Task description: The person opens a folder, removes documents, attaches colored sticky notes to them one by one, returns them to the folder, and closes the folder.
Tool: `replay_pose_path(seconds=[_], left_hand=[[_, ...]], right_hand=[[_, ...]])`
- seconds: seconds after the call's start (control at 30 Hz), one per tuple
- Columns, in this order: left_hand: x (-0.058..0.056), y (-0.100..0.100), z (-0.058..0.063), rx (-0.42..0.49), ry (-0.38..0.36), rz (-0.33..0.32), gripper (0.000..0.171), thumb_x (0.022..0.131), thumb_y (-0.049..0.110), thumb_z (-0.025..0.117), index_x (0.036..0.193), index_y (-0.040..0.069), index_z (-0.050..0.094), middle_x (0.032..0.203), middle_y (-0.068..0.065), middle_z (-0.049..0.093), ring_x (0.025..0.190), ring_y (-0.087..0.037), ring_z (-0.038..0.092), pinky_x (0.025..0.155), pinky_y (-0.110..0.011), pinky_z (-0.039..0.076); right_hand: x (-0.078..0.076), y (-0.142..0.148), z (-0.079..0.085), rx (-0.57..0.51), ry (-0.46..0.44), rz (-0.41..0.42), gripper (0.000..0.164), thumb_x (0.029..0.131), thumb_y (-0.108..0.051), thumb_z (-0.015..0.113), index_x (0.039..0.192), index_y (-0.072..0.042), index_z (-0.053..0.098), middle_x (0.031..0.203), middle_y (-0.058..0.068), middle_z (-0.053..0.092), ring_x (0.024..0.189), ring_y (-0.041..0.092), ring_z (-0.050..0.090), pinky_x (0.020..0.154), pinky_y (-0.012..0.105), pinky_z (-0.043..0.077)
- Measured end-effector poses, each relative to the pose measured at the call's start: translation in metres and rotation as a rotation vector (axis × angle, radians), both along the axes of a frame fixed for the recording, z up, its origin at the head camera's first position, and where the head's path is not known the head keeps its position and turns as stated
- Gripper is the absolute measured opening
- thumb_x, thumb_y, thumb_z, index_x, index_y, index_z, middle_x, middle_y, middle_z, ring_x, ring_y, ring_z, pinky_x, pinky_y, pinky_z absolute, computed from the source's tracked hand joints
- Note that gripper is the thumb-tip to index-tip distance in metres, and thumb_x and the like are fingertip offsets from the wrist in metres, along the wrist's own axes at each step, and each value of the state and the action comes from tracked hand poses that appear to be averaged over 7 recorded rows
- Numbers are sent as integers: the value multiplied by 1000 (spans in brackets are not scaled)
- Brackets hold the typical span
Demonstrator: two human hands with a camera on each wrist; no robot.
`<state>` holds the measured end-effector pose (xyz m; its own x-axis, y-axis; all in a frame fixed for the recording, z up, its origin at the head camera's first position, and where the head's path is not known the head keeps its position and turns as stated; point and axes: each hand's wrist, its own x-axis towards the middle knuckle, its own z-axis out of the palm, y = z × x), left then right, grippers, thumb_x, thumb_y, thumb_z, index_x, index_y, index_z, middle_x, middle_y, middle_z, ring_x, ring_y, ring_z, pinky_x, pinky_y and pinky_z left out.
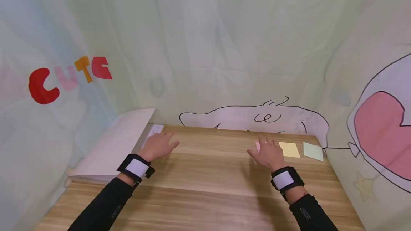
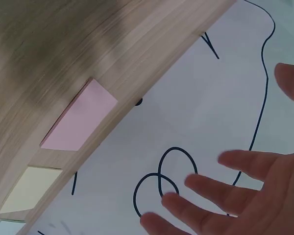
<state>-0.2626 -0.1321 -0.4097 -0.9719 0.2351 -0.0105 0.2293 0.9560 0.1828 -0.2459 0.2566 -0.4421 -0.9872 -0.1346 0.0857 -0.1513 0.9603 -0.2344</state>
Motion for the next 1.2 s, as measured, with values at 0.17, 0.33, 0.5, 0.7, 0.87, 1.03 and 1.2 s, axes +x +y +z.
replay_pose_path(seconds=[0.17,0.33,0.5,0.7,0.87,1.03,1.2], left_hand=[[12,-10,14,23,-26,-26,53,97,41,46,129,0,55,123,-19,59,110,-37,56,86,-49,46],[23,-24,37,14,-32,-27,52,98,39,44,127,-3,56,120,-21,60,109,-38,56,85,-51,47],[27,-48,64,13,-38,14,55,99,37,43,132,-5,49,124,-25,56,106,-40,56,77,-52,49],[18,-93,76,36,-105,109,61,100,37,37,137,-12,38,134,-33,43,118,-49,44,90,-60,40],[9,-130,68,40,-175,164,62,101,32,32,139,-16,28,139,-38,31,124,-53,33,95,-63,33],[6,-158,45,49,-236,195,59,100,26,29,137,-20,24,137,-43,26,124,-57,28,98,-62,30],[4,-182,25,55,-300,227,61,100,25,30,134,-24,23,135,-45,24,123,-59,25,99,-62,28]], right_hand=[[8,-5,-4,7,-39,7,64,90,-45,56,120,12,56,118,35,53,107,49,49,80,58,46],[13,-6,-8,1,-52,32,53,89,-39,60,110,10,62,107,30,59,96,44,56,74,54,49],[13,-6,-8,-15,-68,35,50,88,-37,61,109,9,63,102,27,60,89,39,58,70,52,50],[14,-6,-8,-24,-86,36,51,88,-37,61,110,8,63,101,25,61,88,37,59,68,51,50],[14,-2,-7,-23,-71,40,50,89,-36,61,110,9,62,100,25,62,92,39,59,71,52,49],[15,1,-9,-20,-79,46,49,89,-36,61,109,9,62,99,24,62,92,40,59,74,52,49],[15,2,-12,-32,-85,34,49,89,-36,61,109,9,63,100,24,62,94,40,59,76,52,48]])
